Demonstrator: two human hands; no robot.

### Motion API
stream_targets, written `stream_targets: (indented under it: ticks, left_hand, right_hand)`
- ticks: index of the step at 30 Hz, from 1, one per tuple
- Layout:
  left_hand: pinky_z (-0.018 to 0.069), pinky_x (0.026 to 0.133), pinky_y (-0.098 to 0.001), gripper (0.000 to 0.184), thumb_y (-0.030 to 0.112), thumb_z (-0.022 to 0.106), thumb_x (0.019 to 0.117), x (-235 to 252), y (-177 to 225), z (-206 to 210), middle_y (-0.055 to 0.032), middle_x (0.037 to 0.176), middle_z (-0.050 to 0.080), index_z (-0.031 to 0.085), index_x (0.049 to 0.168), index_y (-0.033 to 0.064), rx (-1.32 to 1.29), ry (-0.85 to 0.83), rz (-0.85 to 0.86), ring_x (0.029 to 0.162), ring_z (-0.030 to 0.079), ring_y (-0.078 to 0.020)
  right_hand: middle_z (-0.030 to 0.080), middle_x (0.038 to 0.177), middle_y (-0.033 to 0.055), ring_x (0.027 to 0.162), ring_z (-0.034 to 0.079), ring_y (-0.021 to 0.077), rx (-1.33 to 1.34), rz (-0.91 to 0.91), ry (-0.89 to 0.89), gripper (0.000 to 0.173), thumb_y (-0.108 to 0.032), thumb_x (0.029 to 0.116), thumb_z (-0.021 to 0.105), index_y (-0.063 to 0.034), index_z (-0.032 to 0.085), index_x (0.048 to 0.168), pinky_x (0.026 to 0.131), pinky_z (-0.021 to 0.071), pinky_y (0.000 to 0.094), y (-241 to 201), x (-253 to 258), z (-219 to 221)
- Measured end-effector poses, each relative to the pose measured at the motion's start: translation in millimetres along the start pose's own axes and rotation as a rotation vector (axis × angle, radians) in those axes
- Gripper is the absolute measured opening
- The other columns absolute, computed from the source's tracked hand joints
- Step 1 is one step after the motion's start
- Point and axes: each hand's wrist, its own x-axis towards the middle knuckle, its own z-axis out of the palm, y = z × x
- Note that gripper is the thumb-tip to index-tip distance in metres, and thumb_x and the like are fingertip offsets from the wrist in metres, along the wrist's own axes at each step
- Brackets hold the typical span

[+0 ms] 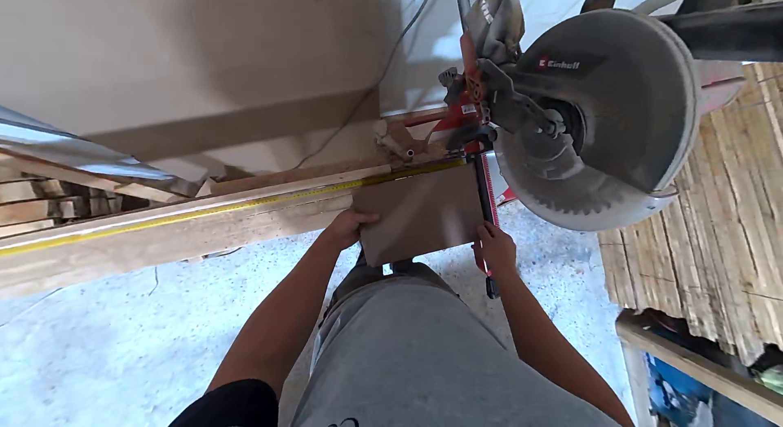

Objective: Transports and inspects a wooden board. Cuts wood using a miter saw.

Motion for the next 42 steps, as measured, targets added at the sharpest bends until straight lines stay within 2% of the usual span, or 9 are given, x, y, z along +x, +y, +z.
stream_targets:
  ticks: [10,16,22,30,34,37,39,40,42]
  left_hand:
    - [0.0585,0.093,-0.0483,0.053,0.011,0.072,0.0925,12,6,6,-0.0178,0.12,0.069,0.05,0.139,0.0007,0.052,-0.001,-0.022,0.107,0.07,-0.0283]
    - [0.0577,0.095,-0.047,0.051,0.009,0.074,0.0909,10,7,4,-0.0174,0.119,0.069,0.053,0.137,-0.0007,0.067,-0.045,-0.006,0.107,0.069,-0.027]
    - [0.0584,0.092,-0.0448,0.048,0.012,0.075,0.0921,9,9,6,-0.017,0.116,0.07,0.055,0.133,-0.0024,0.123,-0.034,-0.033,0.104,0.07,-0.0254]
    - [0.058,0.093,-0.0474,0.048,0.013,0.075,0.0919,12,5,6,-0.0181,0.118,0.07,0.056,0.133,-0.0021,0.105,-0.027,-0.024,0.106,0.07,-0.0276]
    - [0.0589,0.092,-0.0489,0.05,0.008,0.074,0.0882,4,1,11,-0.018,0.117,0.071,0.056,0.134,-0.001,0.099,-0.011,0.046,0.105,0.07,-0.0282]
    - [0.0617,0.084,-0.0469,0.039,0.005,0.075,0.088,-37,15,33,-0.0182,0.105,0.073,0.062,0.124,-0.0035,0.113,0.071,0.119,0.093,0.073,-0.0273]
    - [0.0622,0.08,-0.0465,0.034,0.008,0.072,0.0904,-87,33,63,-0.0166,0.103,0.074,0.063,0.122,-0.0018,0.148,0.159,0.153,0.09,0.073,-0.0267]
    - [0.0623,0.079,-0.0467,0.032,0.01,0.072,0.0909,-112,43,81,-0.0161,0.102,0.074,0.064,0.12,-0.0015,0.201,0.21,0.173,0.089,0.074,-0.0267]
    - [0.0633,0.075,-0.0472,0.028,0.018,0.075,0.0907,-161,59,121,-0.0134,0.094,0.076,0.068,0.112,0.0002,0.434,0.304,0.232,0.083,0.075,-0.0254]
  right_hand:
    - [0.07,0.123,0.0192,0.112,0.066,0.0403,-0.082,0.045,0.076,0.042,-0.04,0.1081,0.049,-0.0132,0.068,0.134,0.094,0.0497,0.0668,-17,9,4]
    - [0.06,0.14,0.0209,0.129,0.056,0.0414,-0.164,0.099,0.107,0.041,-0.035,0.1085,0.046,-0.0105,0.067,0.134,0.104,0.0447,0.0645,-18,12,17]
    - [0.067,0.126,0.0218,0.113,0.065,0.0411,-0.174,0.13,0.036,0.039,-0.035,0.109,0.046,-0.0118,0.07,0.13,0.096,0.049,0.0663,-25,12,6]
    - [0.069,0.122,0.0194,0.11,0.066,0.0403,-0.166,0.112,0.01,0.038,-0.036,0.1081,0.048,-0.0138,0.073,0.126,0.092,0.0495,0.0676,-21,16,1]
    - [0.06,0.137,0.0229,0.123,0.059,0.0422,-0.124,-0.077,0.036,0.045,-0.027,0.1002,0.063,-0.0088,0.06,0.141,0.099,0.0492,0.0665,-7,2,-3]
    - [0.035,0.161,0.0226,0.146,0.038,0.0428,-0.304,-0.511,0.075,0.089,-0.017,0.0794,0.081,-0.0067,0.039,0.157,0.116,0.0366,0.065,-9,-34,0]
    - [0.025,0.168,0.0175,0.156,0.023,0.0373,-0.431,-0.72,0.04,0.109,-0.032,0.0727,0.088,-0.0112,0.029,0.162,0.123,0.0247,0.0645,-11,-51,11]
    - [0.026,0.169,0.0145,0.156,0.023,0.0342,-0.441,-0.791,0.065,0.111,-0.039,0.0716,0.088,-0.0126,0.03,0.163,0.124,0.0258,0.0606,-12,-57,17]
    - [0.034,0.165,0.0152,0.149,0.039,0.0346,-0.325,-0.877,0.097,0.108,-0.027,0.0676,0.09,-0.0104,0.036,0.159,0.116,0.0416,0.0575,-17,-68,20]
